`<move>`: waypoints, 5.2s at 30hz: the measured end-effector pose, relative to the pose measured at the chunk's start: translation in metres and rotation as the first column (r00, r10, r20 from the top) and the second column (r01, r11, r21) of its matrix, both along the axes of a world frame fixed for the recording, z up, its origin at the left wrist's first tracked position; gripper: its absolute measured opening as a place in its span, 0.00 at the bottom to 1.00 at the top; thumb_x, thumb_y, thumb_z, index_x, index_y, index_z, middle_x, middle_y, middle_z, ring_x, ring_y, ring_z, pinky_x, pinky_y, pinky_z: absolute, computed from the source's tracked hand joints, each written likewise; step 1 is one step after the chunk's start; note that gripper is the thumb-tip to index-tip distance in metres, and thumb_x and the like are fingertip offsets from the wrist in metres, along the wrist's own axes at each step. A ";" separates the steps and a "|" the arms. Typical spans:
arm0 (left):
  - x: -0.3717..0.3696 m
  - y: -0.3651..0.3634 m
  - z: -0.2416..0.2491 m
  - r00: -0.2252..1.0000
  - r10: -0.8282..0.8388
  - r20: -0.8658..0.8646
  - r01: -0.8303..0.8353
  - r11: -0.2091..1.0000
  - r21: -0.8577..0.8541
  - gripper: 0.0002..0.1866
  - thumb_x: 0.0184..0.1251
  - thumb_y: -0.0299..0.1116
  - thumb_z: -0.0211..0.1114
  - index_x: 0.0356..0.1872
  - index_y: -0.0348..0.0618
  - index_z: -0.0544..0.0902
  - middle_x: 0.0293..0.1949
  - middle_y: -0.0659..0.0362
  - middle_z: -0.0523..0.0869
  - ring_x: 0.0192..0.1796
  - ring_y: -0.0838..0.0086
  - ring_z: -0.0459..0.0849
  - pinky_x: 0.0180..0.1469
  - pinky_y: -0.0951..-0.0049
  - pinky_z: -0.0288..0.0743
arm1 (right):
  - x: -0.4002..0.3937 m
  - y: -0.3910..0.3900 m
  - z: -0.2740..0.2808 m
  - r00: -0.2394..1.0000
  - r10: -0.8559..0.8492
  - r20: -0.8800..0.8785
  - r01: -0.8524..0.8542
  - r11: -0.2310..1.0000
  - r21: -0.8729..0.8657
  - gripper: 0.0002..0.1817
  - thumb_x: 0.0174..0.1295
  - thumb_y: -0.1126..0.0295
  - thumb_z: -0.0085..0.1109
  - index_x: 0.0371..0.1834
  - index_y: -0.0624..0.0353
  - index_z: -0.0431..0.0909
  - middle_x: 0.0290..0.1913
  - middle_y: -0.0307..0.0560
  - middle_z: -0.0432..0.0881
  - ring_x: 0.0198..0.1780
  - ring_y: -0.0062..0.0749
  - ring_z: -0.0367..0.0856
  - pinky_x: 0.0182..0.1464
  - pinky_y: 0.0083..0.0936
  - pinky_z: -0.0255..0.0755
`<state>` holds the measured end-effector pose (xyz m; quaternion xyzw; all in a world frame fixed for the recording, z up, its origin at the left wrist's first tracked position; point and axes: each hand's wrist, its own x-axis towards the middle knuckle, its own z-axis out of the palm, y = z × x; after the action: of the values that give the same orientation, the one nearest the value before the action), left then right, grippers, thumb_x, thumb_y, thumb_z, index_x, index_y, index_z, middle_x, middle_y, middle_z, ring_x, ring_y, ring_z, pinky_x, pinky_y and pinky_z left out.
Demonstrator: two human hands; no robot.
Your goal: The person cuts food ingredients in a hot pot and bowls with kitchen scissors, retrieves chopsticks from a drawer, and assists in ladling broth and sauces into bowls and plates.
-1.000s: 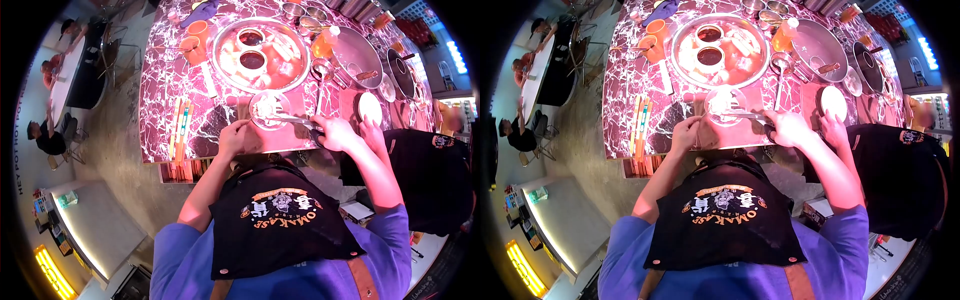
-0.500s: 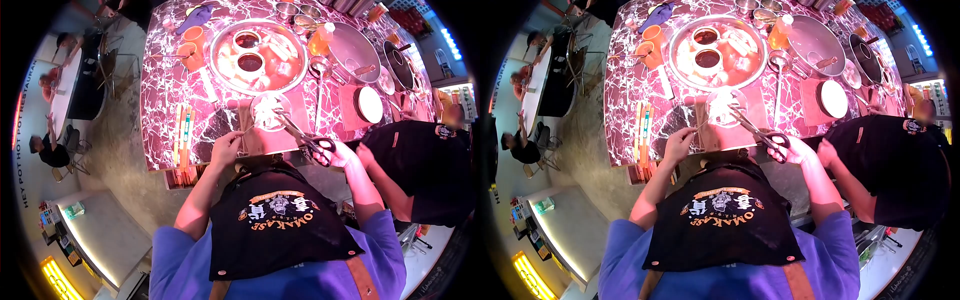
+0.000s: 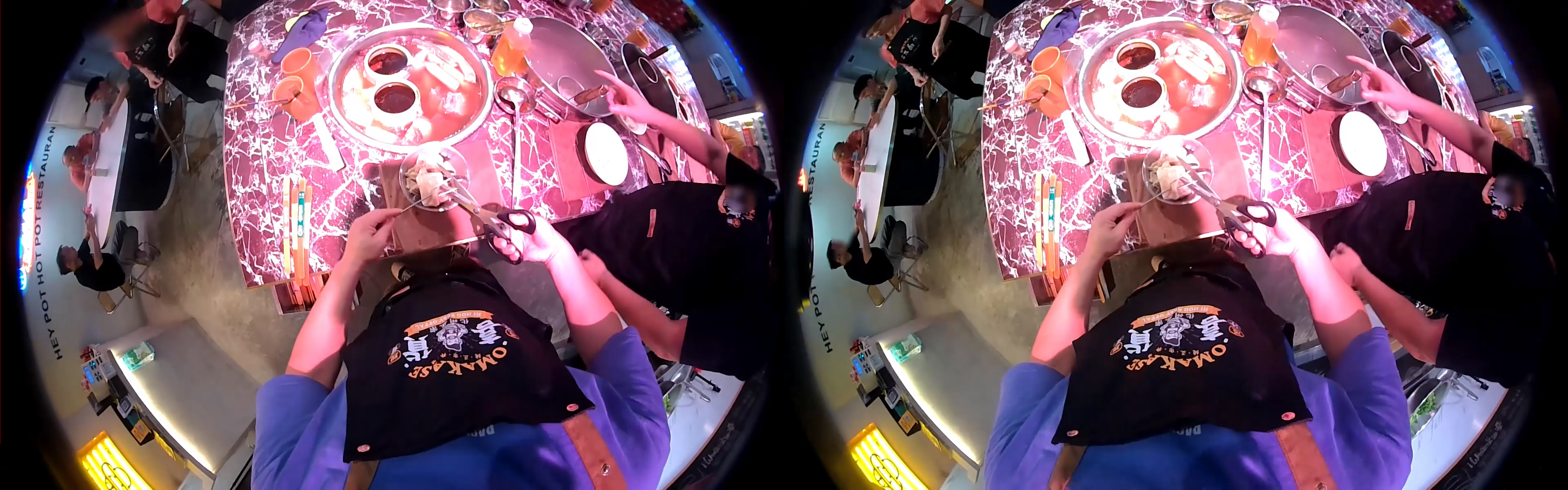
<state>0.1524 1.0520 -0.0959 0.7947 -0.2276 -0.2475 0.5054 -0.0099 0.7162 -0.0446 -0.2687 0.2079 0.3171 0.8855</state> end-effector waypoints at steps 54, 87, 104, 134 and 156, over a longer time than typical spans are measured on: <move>0.023 -0.037 0.135 0.887 -0.341 0.311 0.013 0.693 0.721 0.12 0.58 0.33 0.57 0.31 0.41 0.87 0.33 0.46 0.88 0.37 0.52 0.88 0.39 0.55 0.82 | 0.027 -0.003 0.040 0.759 0.637 0.131 0.054 0.138 -0.989 0.30 0.57 0.79 0.60 0.66 0.55 0.69 0.43 0.53 0.80 0.44 0.39 0.80 0.51 0.33 0.74; 0.021 -0.043 0.145 0.780 -0.524 0.342 0.027 0.574 0.818 0.09 0.62 0.34 0.56 0.32 0.50 0.86 0.28 0.56 0.87 0.31 0.56 0.88 0.31 0.59 0.81 | 0.014 0.026 0.052 0.794 0.608 0.021 0.038 -0.015 -0.999 0.30 0.57 0.73 0.63 0.65 0.58 0.68 0.45 0.61 0.82 0.49 0.54 0.82 0.51 0.41 0.75; 0.014 -0.063 0.135 0.848 -0.473 0.237 0.064 0.536 0.842 0.10 0.60 0.33 0.60 0.39 0.48 0.88 0.37 0.55 0.89 0.41 0.60 0.90 0.40 0.56 0.83 | 0.015 0.031 0.052 0.764 0.645 0.006 0.072 -0.075 -0.995 0.27 0.57 0.73 0.63 0.62 0.62 0.70 0.52 0.64 0.80 0.56 0.57 0.78 0.58 0.43 0.72; -0.038 0.002 0.053 0.941 0.273 0.202 -0.316 0.921 0.228 0.13 0.69 0.37 0.58 0.48 0.48 0.86 0.39 0.49 0.87 0.42 0.53 0.87 0.43 0.59 0.80 | 0.036 0.029 0.102 0.635 0.722 -0.276 0.097 -0.429 -0.898 0.33 0.52 0.60 0.66 0.62 0.56 0.66 0.48 0.58 0.81 0.51 0.53 0.81 0.53 0.45 0.75; -0.057 -0.032 -0.016 0.818 0.290 -0.496 -0.431 0.881 -0.196 0.11 0.72 0.30 0.57 0.44 0.36 0.86 0.25 0.69 0.80 0.26 0.86 0.72 0.29 0.81 0.66 | 0.061 0.038 0.075 0.587 0.744 -0.319 0.179 -0.503 -0.846 0.28 0.53 0.68 0.63 0.59 0.54 0.66 0.45 0.57 0.81 0.47 0.54 0.83 0.48 0.46 0.77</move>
<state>0.0951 1.0199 -0.1118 0.6575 0.0182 -0.2866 0.6966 0.0511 0.7547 0.0307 -0.9761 -0.0157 0.1947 0.0951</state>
